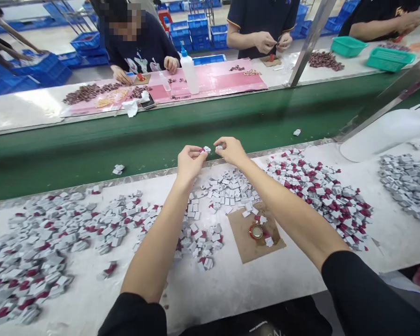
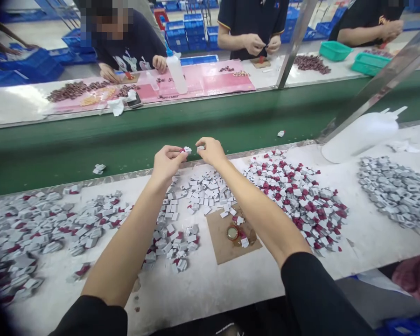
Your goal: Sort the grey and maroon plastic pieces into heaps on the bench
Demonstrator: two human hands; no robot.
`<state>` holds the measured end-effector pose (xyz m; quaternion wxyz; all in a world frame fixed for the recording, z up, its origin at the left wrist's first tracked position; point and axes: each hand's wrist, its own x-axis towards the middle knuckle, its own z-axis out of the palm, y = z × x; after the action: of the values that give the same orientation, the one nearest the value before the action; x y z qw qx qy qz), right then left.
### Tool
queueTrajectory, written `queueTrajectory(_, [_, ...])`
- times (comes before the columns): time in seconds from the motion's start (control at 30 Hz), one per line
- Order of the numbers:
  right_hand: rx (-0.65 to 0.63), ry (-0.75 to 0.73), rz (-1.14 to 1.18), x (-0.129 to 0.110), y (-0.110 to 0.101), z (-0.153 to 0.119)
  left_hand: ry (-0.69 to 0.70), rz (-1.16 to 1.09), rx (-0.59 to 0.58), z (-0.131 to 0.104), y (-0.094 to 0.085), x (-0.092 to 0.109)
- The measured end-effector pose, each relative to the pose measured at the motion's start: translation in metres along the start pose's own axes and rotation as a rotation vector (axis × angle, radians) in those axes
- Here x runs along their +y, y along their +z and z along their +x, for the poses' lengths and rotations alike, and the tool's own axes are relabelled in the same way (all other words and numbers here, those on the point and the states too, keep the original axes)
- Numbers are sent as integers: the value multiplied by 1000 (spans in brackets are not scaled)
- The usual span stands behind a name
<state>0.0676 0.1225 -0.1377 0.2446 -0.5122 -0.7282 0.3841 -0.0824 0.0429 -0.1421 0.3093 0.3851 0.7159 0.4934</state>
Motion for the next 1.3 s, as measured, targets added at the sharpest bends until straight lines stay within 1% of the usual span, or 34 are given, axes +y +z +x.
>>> queueTrajectory(0.07, [14, -19, 67, 11, -20, -13, -5, 27, -28, 16, 15, -1])
queueTrajectory(0.1, [25, -23, 135, 16, -30, -23, -6, 43, -48, 23, 24, -1])
queueTrajectory(0.2, [63, -10, 470, 30, -61, -58, -3, 96, -126, 36, 51, 1])
queueTrajectory(0.27, [87, 10, 663, 36, -79, -85, 6, 139, -180, 40, 64, 5])
queueTrajectory(0.3, [99, 22, 709, 38, -87, -99, 14, 164, -199, 41, 68, 6])
queueTrajectory(0.33, [112, 34, 742, 40, -94, -112, 22, 191, -208, 41, 69, 8])
queueTrajectory(0.4, [139, 65, 798, 41, -105, -138, 31, 242, -200, 41, 66, 11])
queueTrajectory(0.5, [176, 120, 841, 44, -114, -177, 66, 364, -153, 30, 50, 11])
queueTrajectory(0.57, [200, 148, 818, 48, -115, -205, 177, 482, -174, 11, 33, 9])
queueTrajectory(0.63, [223, 166, 756, 52, -112, -233, 345, 572, -278, -17, 14, 6])
queueTrajectory(0.7, [232, 183, 677, 56, -107, -260, 472, 600, -404, -53, -4, 3])
queueTrajectory(0.73, [227, 193, 637, 57, -104, -273, 502, 607, -440, -71, -12, 1])
queueTrajectory(0.8, [202, 206, 565, 58, -97, -294, 516, 616, -460, -105, -25, -3])
queueTrajectory(0.83, [184, 207, 534, 58, -93, -303, 519, 618, -456, -120, -28, -6])
queueTrajectory(0.9, [149, 203, 481, 56, -86, -314, 538, 622, -417, -141, -29, -11])
queueTrajectory(0.97, [116, 201, 440, 54, -79, -320, 577, 629, -359, -151, -22, -15])
queueTrajectory(1.03, [99, 202, 415, 52, -74, -321, 615, 637, -326, -152, -11, -17])
queueTrajectory(1.1, [93, 201, 412, 50, -70, -319, 628, 636, -335, -148, 0, -15])
queueTrajectory(1.17, [97, 199, 424, 49, -68, -316, 613, 615, -353, -142, 7, -12])
queueTrajectory(1.23, [107, 204, 432, 49, -66, -314, 580, 564, -364, -138, 10, -7])
queueTrajectory(1.3, [114, 214, 432, 50, -64, -314, 529, 461, -390, -139, 8, -1])
